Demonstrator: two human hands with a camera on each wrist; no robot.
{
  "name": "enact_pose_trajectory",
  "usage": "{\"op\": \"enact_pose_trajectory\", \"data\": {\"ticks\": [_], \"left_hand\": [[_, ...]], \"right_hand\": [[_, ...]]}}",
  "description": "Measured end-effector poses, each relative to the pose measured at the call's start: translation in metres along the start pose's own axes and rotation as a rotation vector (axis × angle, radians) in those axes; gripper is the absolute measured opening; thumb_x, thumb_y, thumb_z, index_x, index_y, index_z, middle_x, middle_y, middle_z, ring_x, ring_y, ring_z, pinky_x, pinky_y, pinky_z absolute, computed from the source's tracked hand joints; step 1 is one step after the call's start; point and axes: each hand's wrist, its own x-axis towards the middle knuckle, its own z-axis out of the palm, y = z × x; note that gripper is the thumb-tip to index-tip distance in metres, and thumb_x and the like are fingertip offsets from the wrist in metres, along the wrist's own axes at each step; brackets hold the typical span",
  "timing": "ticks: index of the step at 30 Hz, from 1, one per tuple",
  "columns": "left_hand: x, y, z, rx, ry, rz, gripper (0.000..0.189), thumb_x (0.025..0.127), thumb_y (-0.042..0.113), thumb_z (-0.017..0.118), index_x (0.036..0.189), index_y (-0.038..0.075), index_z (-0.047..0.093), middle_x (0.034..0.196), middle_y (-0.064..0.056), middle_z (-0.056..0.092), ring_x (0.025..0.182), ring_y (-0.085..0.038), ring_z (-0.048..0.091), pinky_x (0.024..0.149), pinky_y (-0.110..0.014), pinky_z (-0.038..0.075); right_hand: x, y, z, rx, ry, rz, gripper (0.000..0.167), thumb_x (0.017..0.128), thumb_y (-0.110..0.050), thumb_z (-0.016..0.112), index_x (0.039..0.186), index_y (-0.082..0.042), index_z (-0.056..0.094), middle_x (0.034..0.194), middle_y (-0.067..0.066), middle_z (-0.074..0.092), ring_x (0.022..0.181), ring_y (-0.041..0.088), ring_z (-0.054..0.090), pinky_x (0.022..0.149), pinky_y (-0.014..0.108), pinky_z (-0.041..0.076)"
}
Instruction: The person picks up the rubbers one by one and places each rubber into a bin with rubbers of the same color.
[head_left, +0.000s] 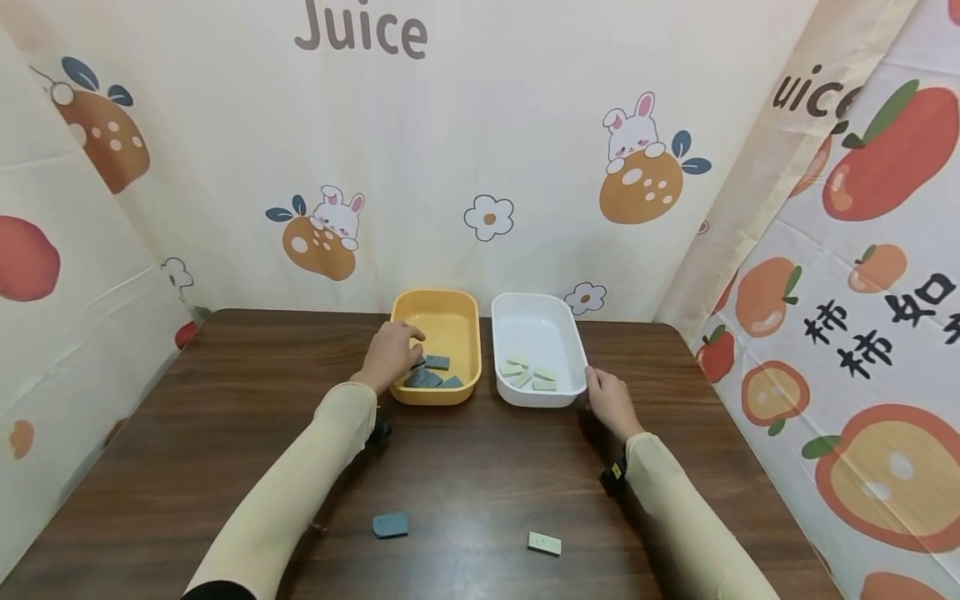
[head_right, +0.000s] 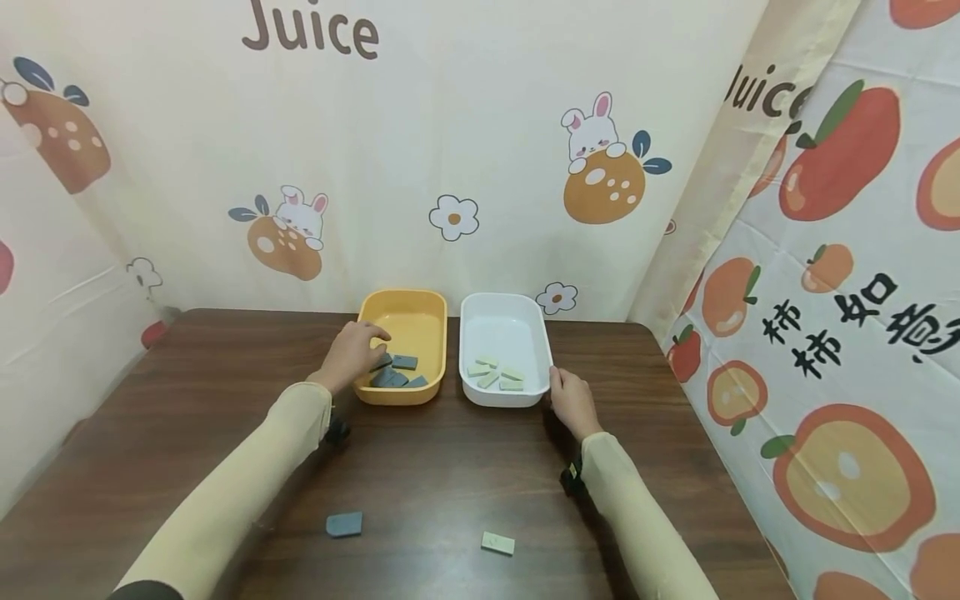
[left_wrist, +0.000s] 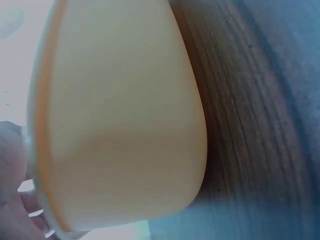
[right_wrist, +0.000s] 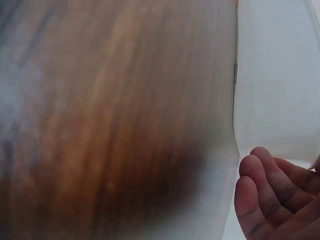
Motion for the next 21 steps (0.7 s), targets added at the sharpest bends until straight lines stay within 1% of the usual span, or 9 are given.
{"op": "enact_pose_trajectory", "data": {"ticks": [5, 11, 16, 21], "left_hand": [[-0.011, 0.0, -0.003, -0.076, 0.058, -0.009, 0.026, 0.092, 0.015, 0.059, 0.113, 0.006, 0.072, 0.118, -0.015, 0.064, 0.112, -0.034, 0.054, 0.098, -0.049, 0.045], [-0.022, 0.0, -0.003, -0.108, 0.115, 0.002, 0.024, 0.092, 0.015, 0.06, 0.111, 0.006, 0.073, 0.115, -0.013, 0.064, 0.105, -0.031, 0.055, 0.093, -0.047, 0.046], [-0.031, 0.0, -0.005, -0.127, 0.131, -0.006, 0.024, 0.092, 0.015, 0.061, 0.111, 0.007, 0.072, 0.114, -0.014, 0.065, 0.104, -0.032, 0.055, 0.09, -0.047, 0.047], [-0.036, -0.002, -0.006, -0.13, 0.129, -0.024, 0.025, 0.093, 0.017, 0.063, 0.114, 0.006, 0.071, 0.117, -0.016, 0.064, 0.107, -0.033, 0.055, 0.093, -0.048, 0.047]], "right_hand": [[-0.001, -0.001, 0.0, -0.003, 0.002, -0.005, 0.051, 0.105, -0.036, 0.033, 0.085, 0.001, 0.062, 0.072, 0.013, 0.063, 0.061, 0.017, 0.056, 0.059, 0.029, 0.044], [0.0, 0.001, 0.001, -0.002, 0.016, -0.007, 0.051, 0.105, -0.036, 0.033, 0.083, 0.0, 0.062, 0.068, 0.01, 0.062, 0.06, 0.016, 0.055, 0.058, 0.028, 0.043], [0.0, 0.002, 0.002, 0.001, 0.014, -0.011, 0.051, 0.105, -0.036, 0.033, 0.082, -0.001, 0.061, 0.067, 0.01, 0.062, 0.059, 0.015, 0.055, 0.058, 0.028, 0.043], [0.001, 0.003, 0.002, 0.004, 0.016, -0.014, 0.052, 0.105, -0.037, 0.032, 0.083, 0.0, 0.061, 0.068, 0.011, 0.062, 0.059, 0.016, 0.055, 0.058, 0.028, 0.044]]}}
